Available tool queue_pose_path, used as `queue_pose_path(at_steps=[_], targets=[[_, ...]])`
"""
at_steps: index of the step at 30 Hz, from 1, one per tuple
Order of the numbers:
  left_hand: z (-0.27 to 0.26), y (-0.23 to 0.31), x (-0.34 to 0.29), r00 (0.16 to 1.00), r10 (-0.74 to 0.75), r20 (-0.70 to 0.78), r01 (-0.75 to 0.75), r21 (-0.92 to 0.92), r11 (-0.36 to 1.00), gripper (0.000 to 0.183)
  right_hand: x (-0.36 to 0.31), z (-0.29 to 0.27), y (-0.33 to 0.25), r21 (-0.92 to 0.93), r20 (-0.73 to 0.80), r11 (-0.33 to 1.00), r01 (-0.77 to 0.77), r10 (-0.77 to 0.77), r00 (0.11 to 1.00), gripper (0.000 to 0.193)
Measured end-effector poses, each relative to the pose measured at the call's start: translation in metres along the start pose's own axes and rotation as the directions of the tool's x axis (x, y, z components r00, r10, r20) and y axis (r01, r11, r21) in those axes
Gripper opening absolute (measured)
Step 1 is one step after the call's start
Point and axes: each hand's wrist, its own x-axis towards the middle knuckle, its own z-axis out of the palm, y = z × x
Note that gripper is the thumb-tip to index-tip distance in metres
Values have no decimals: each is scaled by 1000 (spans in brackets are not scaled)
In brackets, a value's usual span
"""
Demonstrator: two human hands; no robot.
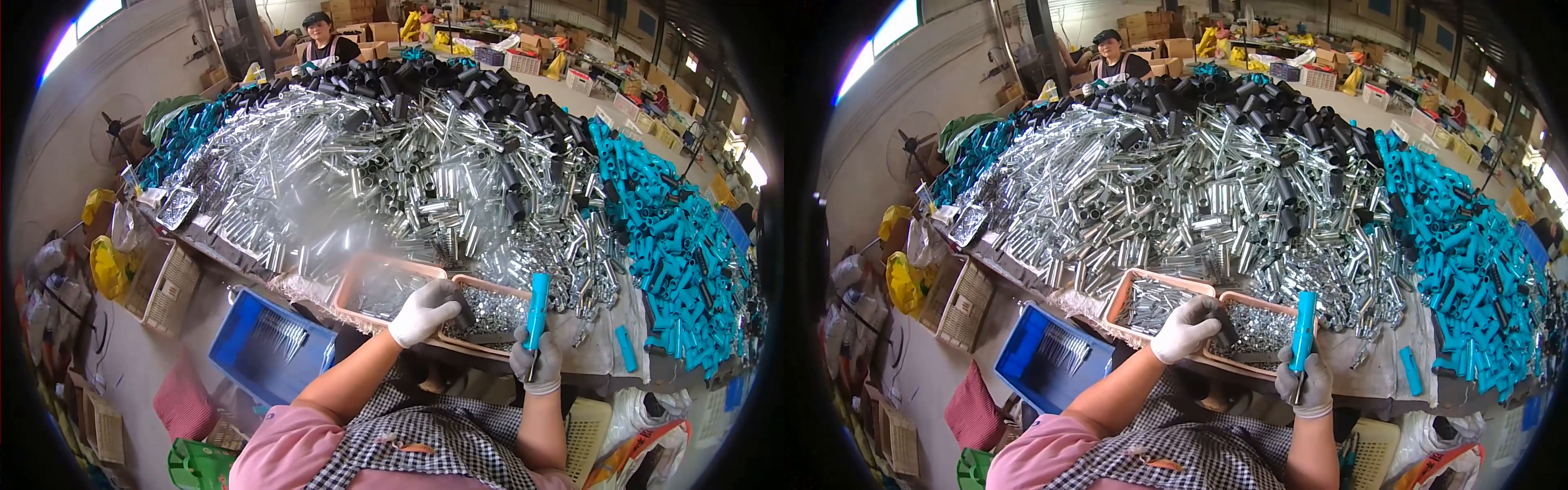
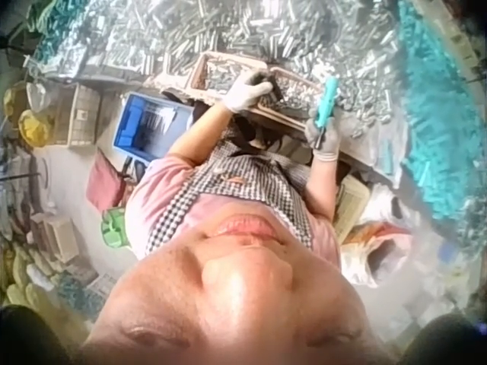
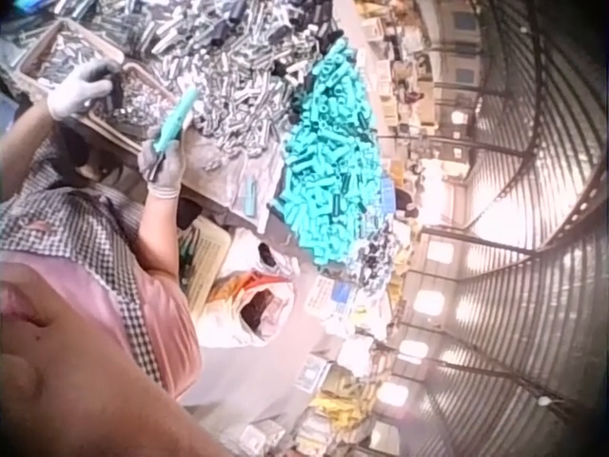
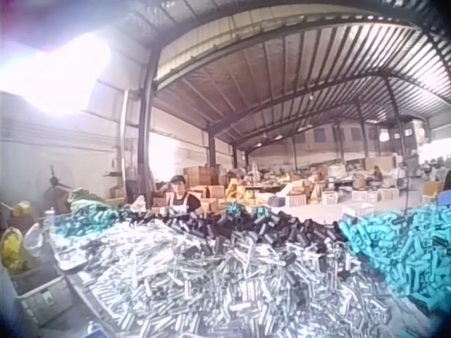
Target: The worker is assembling small metal components into plastic handles using a pneumatic assembly tool at a factory workbench.
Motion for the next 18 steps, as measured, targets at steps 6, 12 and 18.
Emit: queue_pose_path(at_steps=[6, 12, 18], targets=[[-2, -13, 7, 998, 20, 61, -18, -27, 999, 35, -3, -2, -1, -13, 0, 1000, 0, 0, 1000, 49], [-2, -3, 6, 999, -49, 23, 51, -110, 993, 37, 3, 4, -3, -16, 2, 1000, 6, -6, 1000, 51], [-1, -18, 8, 994, 98, -47, -101, -70, 992, 32, -3, -1, -1, -23, -21, 1000, -22, 21, 1000, 51]])
